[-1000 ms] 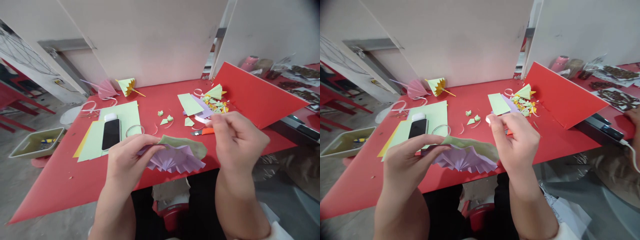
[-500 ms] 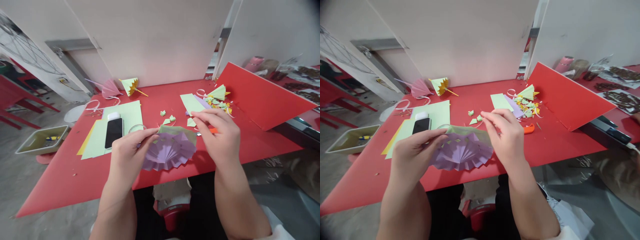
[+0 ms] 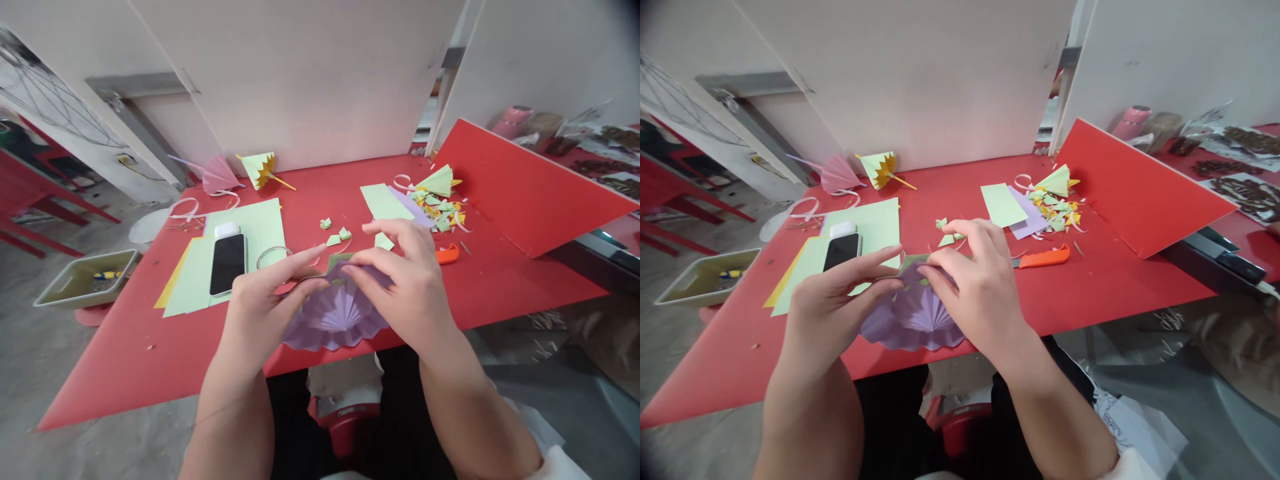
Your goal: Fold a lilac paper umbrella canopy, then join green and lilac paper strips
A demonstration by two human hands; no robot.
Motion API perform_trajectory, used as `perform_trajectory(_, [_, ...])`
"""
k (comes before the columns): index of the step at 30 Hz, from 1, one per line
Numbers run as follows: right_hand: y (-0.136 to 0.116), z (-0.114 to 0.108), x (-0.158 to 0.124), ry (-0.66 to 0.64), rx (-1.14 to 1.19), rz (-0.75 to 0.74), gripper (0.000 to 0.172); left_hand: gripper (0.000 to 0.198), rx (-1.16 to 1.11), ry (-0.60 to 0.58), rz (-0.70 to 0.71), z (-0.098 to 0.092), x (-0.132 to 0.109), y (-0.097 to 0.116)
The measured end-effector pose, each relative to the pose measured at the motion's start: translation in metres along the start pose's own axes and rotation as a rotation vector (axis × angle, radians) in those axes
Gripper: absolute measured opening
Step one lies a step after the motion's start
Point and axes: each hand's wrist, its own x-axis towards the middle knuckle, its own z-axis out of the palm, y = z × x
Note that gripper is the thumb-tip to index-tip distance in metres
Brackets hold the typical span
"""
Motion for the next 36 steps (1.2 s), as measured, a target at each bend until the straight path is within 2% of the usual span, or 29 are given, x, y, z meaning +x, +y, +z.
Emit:
perform_trajectory(12, [-0.002,0.002,-0.002,-0.01,0.148,-0.039,0.005,0.026,0.0,-0.027,0.205,0.001,0.0,-0.005])
perform_trajectory(36, [-0.014,0.004,-0.004,0.07,-0.049,-0.001,0.006,0.021,0.074,-0.004,0.274,0.002,-0.002,0.003])
